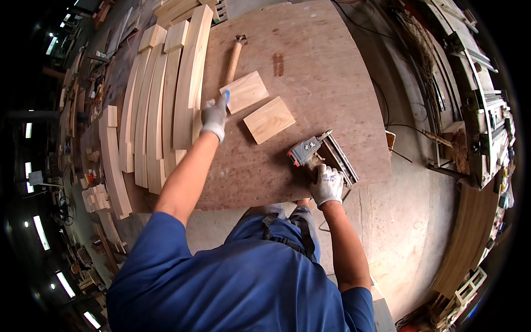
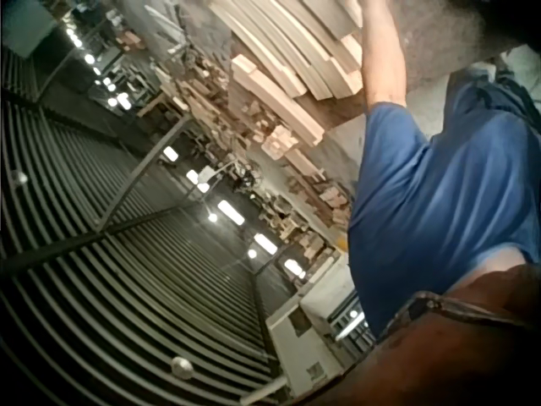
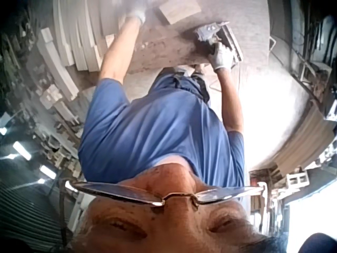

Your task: The person retrieves a wooden piece from a machine, applies glue to its surface using a brush, and then uses a nail gun to attach a smaller wooden block to it. The person handles multiple wooden pieces and tools throughout the process.

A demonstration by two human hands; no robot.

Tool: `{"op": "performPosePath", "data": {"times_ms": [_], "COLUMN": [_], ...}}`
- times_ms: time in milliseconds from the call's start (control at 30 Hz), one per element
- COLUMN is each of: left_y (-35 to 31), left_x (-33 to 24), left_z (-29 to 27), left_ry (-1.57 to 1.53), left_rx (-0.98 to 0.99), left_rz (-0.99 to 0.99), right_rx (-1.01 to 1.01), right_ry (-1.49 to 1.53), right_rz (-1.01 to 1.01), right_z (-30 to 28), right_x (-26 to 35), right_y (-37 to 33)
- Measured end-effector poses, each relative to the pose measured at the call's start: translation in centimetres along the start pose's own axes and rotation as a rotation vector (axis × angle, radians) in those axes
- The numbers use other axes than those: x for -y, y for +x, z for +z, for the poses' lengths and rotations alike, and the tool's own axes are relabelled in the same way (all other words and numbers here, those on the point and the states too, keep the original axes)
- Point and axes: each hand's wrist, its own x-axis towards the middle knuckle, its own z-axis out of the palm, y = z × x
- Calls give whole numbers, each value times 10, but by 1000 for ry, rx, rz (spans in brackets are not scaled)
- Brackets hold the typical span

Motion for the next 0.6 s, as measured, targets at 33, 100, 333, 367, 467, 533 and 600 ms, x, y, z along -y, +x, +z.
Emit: {"op": "performPosePath", "data": {"times_ms": [33,100,333,367,467,533,600], "left_y": [-16,-49,-86,-78,-59,-71,-79], "left_x": [12,24,31,37,48,34,20], "left_z": [5,10,40,41,41,39,36], "left_ry": [228,450,914,476,-924,-1190,-1239], "left_rx": [-197,116,290,468,928,1143,1238], "left_rz": [205,527,631,359,-378,-530,-554], "right_rx": [-2,-6,55,57,77,75,71], "right_ry": [9,3,3,2,-2,4,5], "right_rz": [4,17,35,39,40,45,48], "right_z": [1,-1,-5,-5,-10,-10,-9], "right_x": [-1,-1,2,2,4,5,3], "right_y": [0,1,1,1,1,1,0]}}
